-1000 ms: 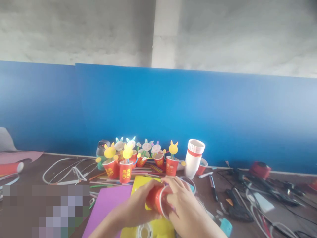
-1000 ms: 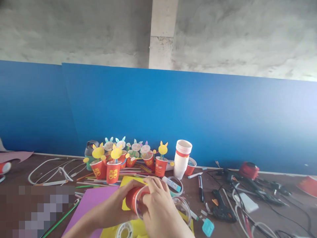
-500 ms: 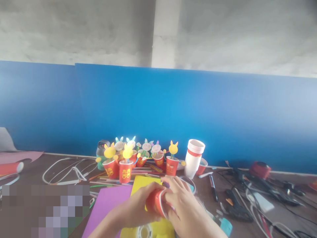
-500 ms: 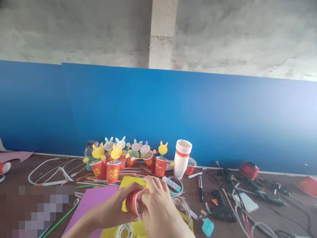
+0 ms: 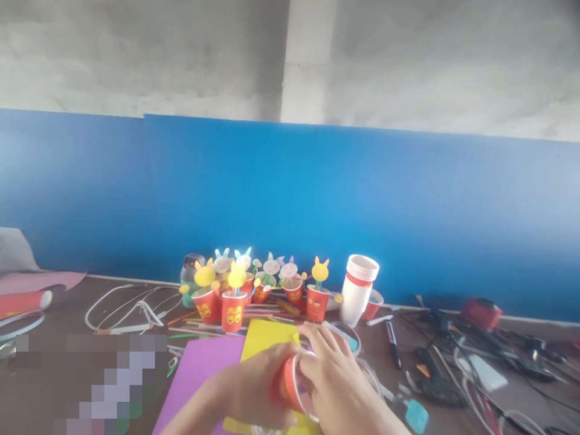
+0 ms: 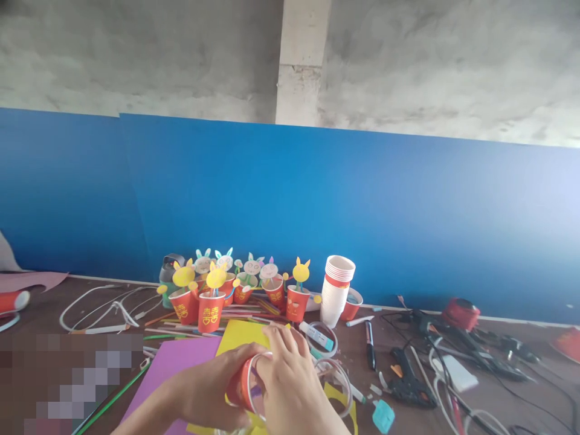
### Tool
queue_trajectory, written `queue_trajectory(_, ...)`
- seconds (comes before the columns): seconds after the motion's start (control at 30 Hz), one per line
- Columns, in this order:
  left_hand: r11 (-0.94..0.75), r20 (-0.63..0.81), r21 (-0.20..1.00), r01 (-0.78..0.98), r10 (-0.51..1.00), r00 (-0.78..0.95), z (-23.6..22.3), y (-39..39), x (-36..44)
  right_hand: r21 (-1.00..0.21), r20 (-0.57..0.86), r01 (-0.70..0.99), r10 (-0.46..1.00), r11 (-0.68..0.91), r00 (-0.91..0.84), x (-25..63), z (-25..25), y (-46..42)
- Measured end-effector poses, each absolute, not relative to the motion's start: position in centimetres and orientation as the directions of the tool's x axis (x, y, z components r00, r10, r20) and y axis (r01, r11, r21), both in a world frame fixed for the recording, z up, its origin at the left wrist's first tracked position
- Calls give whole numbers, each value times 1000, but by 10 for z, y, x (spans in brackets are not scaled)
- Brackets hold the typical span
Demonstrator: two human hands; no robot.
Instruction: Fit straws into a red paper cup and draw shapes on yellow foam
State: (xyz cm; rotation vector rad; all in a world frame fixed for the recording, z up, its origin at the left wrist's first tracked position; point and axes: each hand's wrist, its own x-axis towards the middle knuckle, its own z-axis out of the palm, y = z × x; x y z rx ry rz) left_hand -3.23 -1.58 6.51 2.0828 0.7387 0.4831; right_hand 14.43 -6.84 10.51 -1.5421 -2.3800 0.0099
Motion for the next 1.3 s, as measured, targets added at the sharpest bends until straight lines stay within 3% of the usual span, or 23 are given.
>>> queue_trajectory(0.13, -429, 85, 852, 300, 679, 729, 73, -20, -25, -165, 254, 886, 886, 434, -387, 145, 99, -64)
queue_trajectory(0.4, -514, 190, 808, 288, 690, 699, 77, -22, -23, -280, 332, 867, 890, 411, -314, 135, 105, -63)
queue_trajectory(0.53, -481, 213, 821, 306, 757, 618, 78, -20, -29, -380, 246, 842, 920, 382, -306, 143, 103, -61)
queue_trajectory(0.63, -452, 194, 854, 257, 735, 650, 80, -22, -28, -438, 203, 810, 920, 391, -334, 148, 101, -58)
queue_trajectory(0.9, -427, 227, 897, 111, 661, 715, 83, -25, -21, -526, 331, 733, 898, 431, -290, 139, 108, -60)
queue_trajectory(1.03, -425, 251, 903, 68, 648, 719, 82, -23, -23, -659, 370, 628, 906, 413, -206, 133, 106, -59)
queue_trajectory(1.3, -427, 325, 904, -11, 670, 668, 80, -22, -24, -726, 231, 584, 928, 364, -291, 141, 103, -53)
